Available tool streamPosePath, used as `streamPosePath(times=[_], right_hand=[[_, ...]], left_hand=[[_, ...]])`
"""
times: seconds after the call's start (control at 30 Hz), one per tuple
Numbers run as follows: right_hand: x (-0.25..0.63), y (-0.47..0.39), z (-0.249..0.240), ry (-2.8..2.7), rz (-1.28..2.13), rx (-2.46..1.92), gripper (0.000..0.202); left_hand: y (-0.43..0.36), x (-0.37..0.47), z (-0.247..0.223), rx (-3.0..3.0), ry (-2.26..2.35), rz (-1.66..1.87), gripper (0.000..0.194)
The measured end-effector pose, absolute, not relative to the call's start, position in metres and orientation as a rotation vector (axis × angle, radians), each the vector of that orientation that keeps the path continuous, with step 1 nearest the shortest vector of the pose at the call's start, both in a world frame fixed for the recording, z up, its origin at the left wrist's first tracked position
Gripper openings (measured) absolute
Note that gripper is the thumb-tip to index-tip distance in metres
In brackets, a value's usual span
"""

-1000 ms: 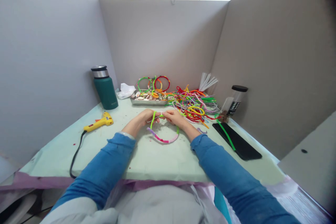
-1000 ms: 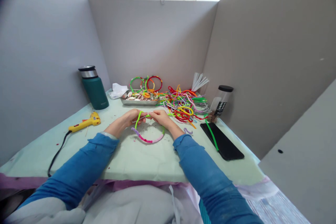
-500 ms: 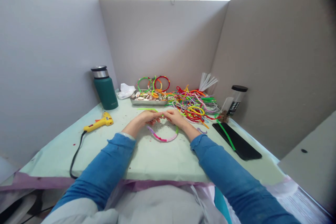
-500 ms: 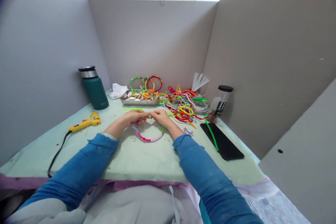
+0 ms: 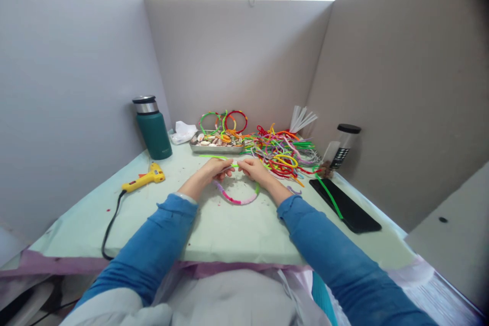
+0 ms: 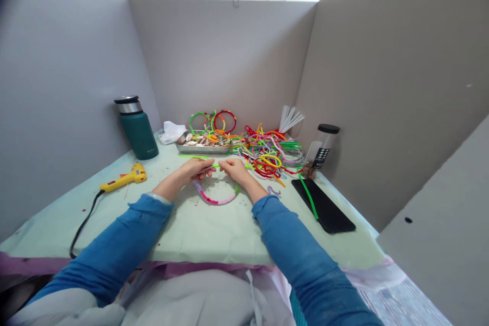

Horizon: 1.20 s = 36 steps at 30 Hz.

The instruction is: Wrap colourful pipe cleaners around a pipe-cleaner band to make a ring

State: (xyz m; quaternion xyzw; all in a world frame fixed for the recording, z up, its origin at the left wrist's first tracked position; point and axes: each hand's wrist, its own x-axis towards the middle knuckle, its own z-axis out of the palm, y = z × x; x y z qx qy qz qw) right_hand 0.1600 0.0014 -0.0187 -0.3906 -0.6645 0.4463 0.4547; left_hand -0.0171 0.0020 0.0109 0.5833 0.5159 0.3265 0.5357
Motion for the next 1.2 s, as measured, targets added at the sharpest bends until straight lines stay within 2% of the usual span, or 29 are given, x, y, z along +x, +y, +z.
streamPosePath(times=[0.3, 0.83, 1.2], right_hand=[[0.1624, 0.0072, -0.0209, -1.413, 1.224, -0.919, 0.037], [0.1612, 0.0067, -0.0208, -1.472, 1.216, -0.952, 0.036], [0.1595, 0.0066, -0.0206, -1.522, 1.167, -0.991, 0.035]], left_hand=[[0.0027, -0.0188, 0.0125, 1.583, 1.165, 1.050, 0.039], [0.0068, -0.0154, 0.0057, 2.399, 1.441, 1.030, 0.029], [0.0046, -0.0164, 0.0063, 2.480, 1.498, 0.922, 0.027]])
